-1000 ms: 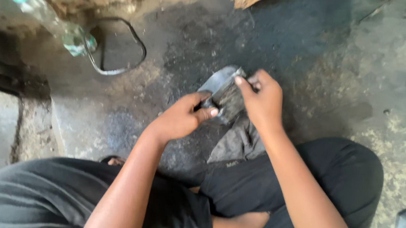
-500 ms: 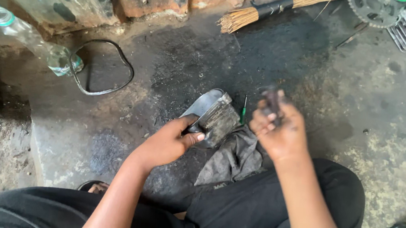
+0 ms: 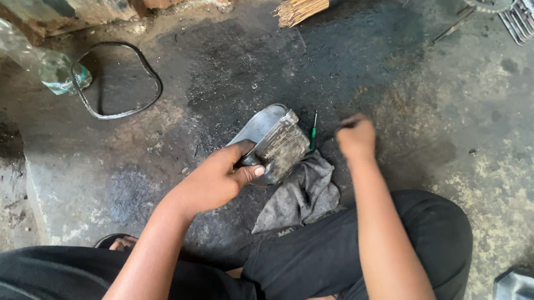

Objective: The person sits on the floor and uses a green-handled screwdriver to scrape and clean a small, dirty metal object. They repeatedly rub the tool against the surface of the object, which is held in their left hand, to remove grime or residue.

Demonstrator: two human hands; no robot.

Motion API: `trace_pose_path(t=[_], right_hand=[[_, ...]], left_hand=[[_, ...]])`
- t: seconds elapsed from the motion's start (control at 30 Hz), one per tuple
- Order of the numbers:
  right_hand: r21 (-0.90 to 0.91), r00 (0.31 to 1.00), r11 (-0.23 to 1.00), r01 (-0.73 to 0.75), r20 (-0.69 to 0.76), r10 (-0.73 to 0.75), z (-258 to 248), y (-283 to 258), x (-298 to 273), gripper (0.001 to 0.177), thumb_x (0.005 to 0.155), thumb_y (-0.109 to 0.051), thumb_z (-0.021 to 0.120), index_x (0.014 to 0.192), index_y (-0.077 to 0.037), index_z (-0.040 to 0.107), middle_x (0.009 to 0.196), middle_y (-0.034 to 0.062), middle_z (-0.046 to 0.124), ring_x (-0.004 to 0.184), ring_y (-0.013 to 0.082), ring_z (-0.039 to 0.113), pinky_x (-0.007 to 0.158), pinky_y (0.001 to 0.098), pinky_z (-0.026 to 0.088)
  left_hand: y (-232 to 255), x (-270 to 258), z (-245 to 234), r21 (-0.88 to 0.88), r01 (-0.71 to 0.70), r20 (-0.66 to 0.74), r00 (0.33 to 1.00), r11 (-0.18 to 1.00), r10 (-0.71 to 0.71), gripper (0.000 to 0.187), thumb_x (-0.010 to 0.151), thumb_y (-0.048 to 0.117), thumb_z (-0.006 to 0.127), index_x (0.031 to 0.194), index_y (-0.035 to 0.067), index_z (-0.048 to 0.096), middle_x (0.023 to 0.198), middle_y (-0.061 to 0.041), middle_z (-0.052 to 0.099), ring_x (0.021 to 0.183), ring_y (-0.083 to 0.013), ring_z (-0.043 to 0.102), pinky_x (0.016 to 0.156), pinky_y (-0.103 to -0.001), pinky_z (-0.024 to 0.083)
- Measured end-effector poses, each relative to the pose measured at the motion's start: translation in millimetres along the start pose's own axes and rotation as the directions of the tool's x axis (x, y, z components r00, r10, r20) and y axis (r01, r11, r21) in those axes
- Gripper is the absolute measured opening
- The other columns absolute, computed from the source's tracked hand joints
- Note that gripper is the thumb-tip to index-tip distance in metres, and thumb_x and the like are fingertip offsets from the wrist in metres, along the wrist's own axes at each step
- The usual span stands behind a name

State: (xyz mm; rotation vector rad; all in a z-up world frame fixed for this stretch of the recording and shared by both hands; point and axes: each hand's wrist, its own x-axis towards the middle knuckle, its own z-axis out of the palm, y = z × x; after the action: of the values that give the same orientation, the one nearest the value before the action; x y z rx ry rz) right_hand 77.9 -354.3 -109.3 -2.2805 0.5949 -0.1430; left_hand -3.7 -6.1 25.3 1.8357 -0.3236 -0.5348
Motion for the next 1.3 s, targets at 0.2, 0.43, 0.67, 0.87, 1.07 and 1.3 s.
trace_pose_path(t=[0.2, 0.43, 0.67, 0.87, 1.07, 1.3], right_hand=[[-0.482, 0.944, 0.824, 0.298, 0.024, -0.328, 17, -41, -47, 0.026, 0.077, -0.023, 0.081, 0.095, -0.007, 0.073, 0.108, 0.0182, 0.070, 0.104, 0.0416, 0.066, 0.083, 0.0533, 0.050], [-0.498, 0.975, 0.839, 0.221, 0.087, -0.206, 17, -59, -54, 0.025, 0.078, -0.022, 0.079, 0.096, -0.006, 0.070, 0.107, 0.0190, 0.070, 0.101, 0.0402, 0.066, 0.086, 0.0524, 0.050], [0.207, 0.981, 0.969, 0.131, 0.113, -0.157, -37, -84, -67, 0.016, 0.099, -0.014, 0.061, 0.107, 0.000, 0.062, 0.103, 0.0201, 0.071, 0.094, 0.0306, 0.071, 0.088, 0.0429, 0.057], [0.751, 0.821, 0.615, -0.241, 0.496, -0.284, -89, -112, -114, 0.022, 0.099, -0.009, 0.055, 0.116, 0.005, 0.058, 0.110, 0.0193, 0.071, 0.101, 0.0287, 0.072, 0.094, 0.0445, 0.058], [0.694, 0.798, 0.667, -0.270, 0.549, -0.249, -69, -112, -148, 0.022, 0.097, -0.008, 0.059, 0.115, 0.004, 0.062, 0.104, 0.0183, 0.070, 0.095, 0.0269, 0.070, 0.084, 0.0425, 0.056], [0.265, 0.849, 0.912, 0.311, 0.354, -0.393, -47, -138, -186, 0.018, 0.096, -0.012, 0.068, 0.110, -0.002, 0.069, 0.095, 0.0094, 0.074, 0.085, 0.0098, 0.066, 0.071, 0.0267, 0.051]], left_hand=[[0, -1, -1, 0.009, -0.022, -0.001, 1.000, 1.000, 0.022, 0.035, 0.093, 0.023, 0.067, 0.119, 0.000, 0.062, 0.094, -0.015, 0.072, 0.088, -0.0202, 0.067, 0.081, -0.037, 0.052], [0, -2, -1, -0.024, -0.048, -0.016, 0.999, 0.999, 0.047, 0.036, 0.094, 0.024, 0.067, 0.120, 0.000, 0.061, 0.094, -0.014, 0.072, 0.090, -0.0199, 0.065, 0.081, -0.036, 0.052], [-3, -2, -3, -0.018, -0.003, -0.011, 1.000, 1.000, 0.003, 0.039, 0.094, 0.025, 0.066, 0.123, -0.001, 0.062, 0.095, -0.014, 0.072, 0.091, -0.0190, 0.066, 0.082, -0.035, 0.052], [-6, 1, -2, -0.106, -0.030, 0.009, 0.999, 0.994, 0.031, 0.037, 0.093, 0.024, 0.067, 0.121, -0.001, 0.064, 0.096, -0.012, 0.074, 0.090, -0.0180, 0.066, 0.081, -0.035, 0.053], [-11, -1, 0, -0.083, -0.056, -0.021, 0.998, 0.995, 0.055, 0.034, 0.094, 0.024, 0.067, 0.118, -0.001, 0.064, 0.092, -0.012, 0.073, 0.088, -0.0178, 0.066, 0.080, -0.036, 0.053], [-14, -1, 1, -0.115, -0.040, -0.021, 0.999, 0.993, 0.038, 0.032, 0.094, 0.024, 0.067, 0.112, -0.002, 0.067, 0.086, -0.010, 0.073, 0.081, -0.0157, 0.066, 0.074, -0.035, 0.054]])
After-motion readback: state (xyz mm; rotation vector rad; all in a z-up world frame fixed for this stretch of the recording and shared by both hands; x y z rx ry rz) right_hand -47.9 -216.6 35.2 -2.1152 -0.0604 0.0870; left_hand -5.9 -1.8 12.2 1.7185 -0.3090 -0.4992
